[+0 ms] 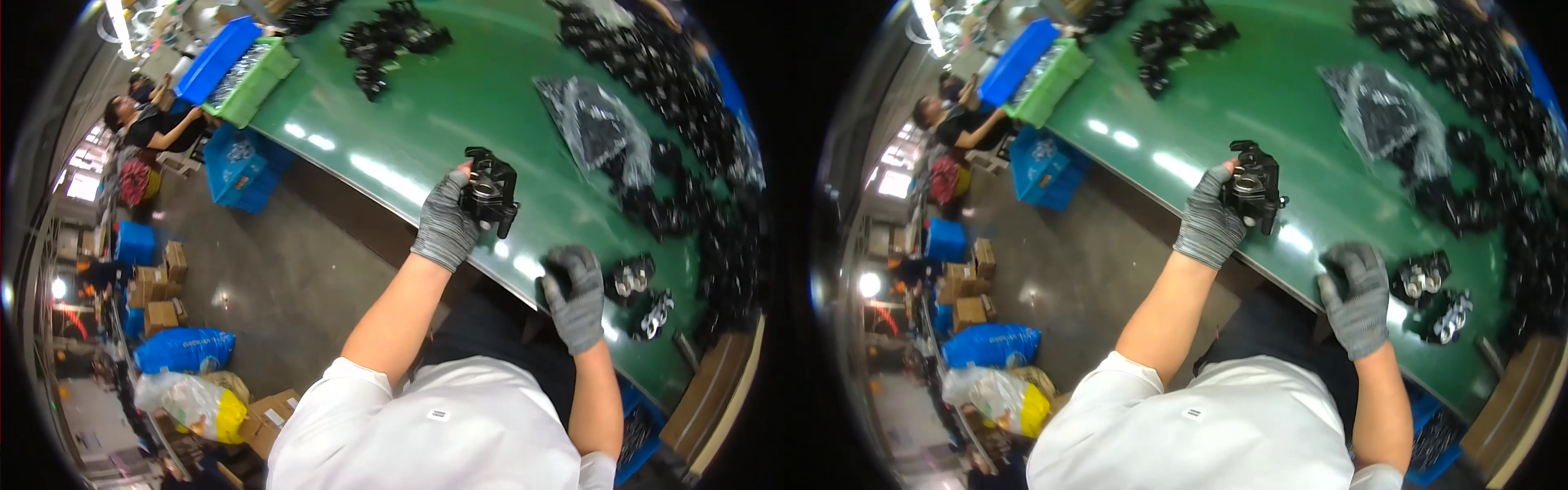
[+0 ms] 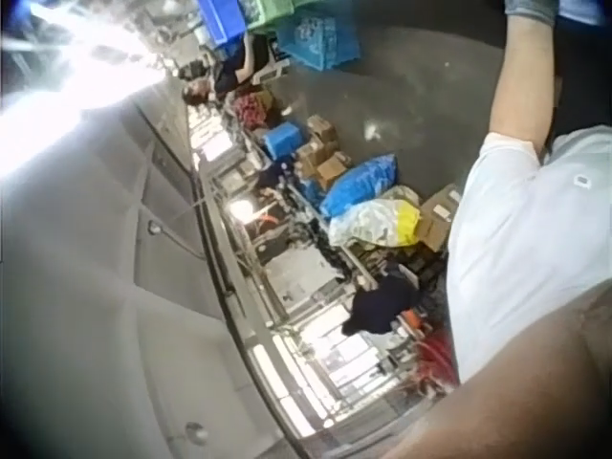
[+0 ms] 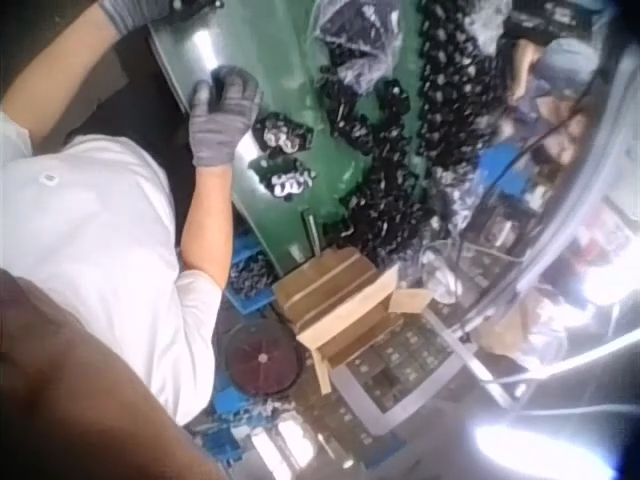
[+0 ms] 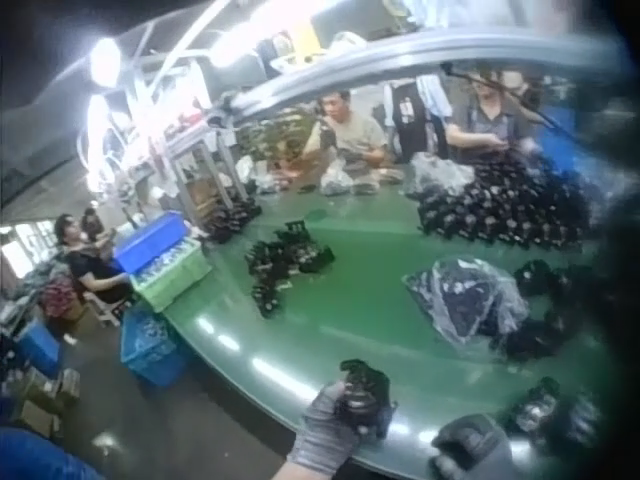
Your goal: Assembling small internal components into black metal housings at a factory assembly line.
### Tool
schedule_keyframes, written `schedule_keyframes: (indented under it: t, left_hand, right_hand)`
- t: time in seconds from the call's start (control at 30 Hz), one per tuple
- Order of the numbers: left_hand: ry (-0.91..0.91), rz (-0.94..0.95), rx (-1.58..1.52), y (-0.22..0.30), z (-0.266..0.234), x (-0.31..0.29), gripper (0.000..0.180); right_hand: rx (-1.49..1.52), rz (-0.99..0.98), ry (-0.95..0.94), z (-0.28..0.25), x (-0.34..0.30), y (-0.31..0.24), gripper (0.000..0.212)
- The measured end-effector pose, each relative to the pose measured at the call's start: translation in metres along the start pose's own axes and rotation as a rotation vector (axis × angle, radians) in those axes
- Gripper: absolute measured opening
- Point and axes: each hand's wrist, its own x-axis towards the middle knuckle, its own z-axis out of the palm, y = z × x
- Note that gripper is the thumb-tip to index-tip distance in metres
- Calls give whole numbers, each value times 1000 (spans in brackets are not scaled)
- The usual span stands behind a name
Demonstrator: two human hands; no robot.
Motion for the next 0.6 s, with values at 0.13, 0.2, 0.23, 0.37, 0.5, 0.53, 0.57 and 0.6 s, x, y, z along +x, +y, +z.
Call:
schedule_keyframes:
  t: [0.13, 0.2, 0.23, 0.37, 0.5, 0.53, 0.57, 0.6]
  left_hand:
    - [125, 612, 498, 50, -24, 36, 31]
    - [242, 651, 541, 102, -39, 62, 39]
    - [238, 670, 531, 118, -35, 77, 39]
    - [273, 577, 480, 141, 4, 132, 50]
    - [418, 752, 615, 170, -16, 246, 71]
    - [658, 844, 708, 190, -24, 277, 78]
    - [914, 926, 786, 219, -41, 296, 85]
    - [896, 915, 770, 204, -39, 326, 85]
  right_hand:
    - [19, -20, -30, -3, 0, 0, 26]
    - [20, -49, -36, 1, 4, -2, 26]
    - [14, -55, -35, 1, 5, -2, 26]
    - [-47, -29, -24, -5, 3, 3, 27]
    - [-44, -26, -22, -1, 3, -2, 27]
    - [-31, -69, -23, 2, 4, -5, 27]
    - [-11, -89, -40, 7, 6, -10, 27]
    - [-33, -65, -42, 7, 5, -5, 27]
